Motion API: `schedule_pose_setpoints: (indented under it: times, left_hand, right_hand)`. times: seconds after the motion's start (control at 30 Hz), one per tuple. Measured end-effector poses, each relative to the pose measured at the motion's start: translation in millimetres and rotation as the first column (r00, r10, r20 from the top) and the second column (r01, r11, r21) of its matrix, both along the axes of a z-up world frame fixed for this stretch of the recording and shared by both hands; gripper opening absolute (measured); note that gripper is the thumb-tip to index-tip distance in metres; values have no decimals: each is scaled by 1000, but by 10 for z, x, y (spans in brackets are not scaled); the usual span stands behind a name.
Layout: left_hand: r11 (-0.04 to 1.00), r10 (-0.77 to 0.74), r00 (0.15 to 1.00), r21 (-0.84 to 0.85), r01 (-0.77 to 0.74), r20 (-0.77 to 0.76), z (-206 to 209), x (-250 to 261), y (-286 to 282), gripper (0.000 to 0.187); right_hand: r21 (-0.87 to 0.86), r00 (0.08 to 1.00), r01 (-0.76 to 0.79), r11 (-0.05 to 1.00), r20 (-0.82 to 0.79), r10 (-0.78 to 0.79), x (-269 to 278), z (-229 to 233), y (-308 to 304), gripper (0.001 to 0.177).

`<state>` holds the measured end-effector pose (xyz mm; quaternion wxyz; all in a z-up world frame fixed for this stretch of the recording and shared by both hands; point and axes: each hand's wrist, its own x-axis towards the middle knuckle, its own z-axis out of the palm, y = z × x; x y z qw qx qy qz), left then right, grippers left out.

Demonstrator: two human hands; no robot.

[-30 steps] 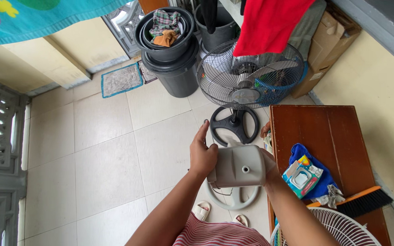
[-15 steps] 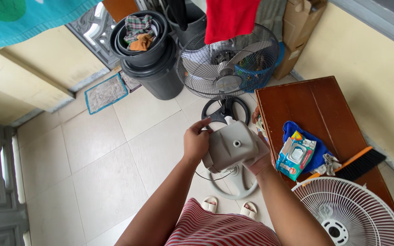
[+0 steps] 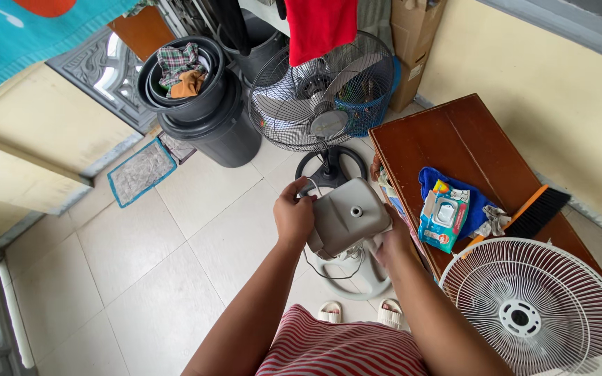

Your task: The person wipes the front grill and motor housing of a standing electric fan using a white cloth. They clean the grill bars, the central hub, and the motor casing, then move to the stand and control panel area, wiping each part in sequence.

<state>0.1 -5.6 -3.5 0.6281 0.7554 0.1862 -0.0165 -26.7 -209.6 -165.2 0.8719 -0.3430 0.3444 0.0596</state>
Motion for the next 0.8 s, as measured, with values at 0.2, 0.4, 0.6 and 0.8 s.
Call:
schedule_pose_setpoints:
  times: [0.2,0.4,0.6,0.8]
  left_hand:
    - [993,-70,998,92,69,4,-35,-15,-65,52]
    - [1000,4,999,22,-5,38,-62,-19,-30,53]
    - [988,-29,1000,155,29,-2,-14,9,-26,47]
    - [964,-74,997,259,64,29,-61,-20,-44,45]
  right_hand:
    - [107,989,113,988,85,-123,-107,3,106,35]
    - [30,977,210,977,17,-211,-84,61,341,42]
    - [94,952,297,950,48,-302,-229,-5,681,39]
    - [208,907,338,918,187,-377,-133,359,571,52]
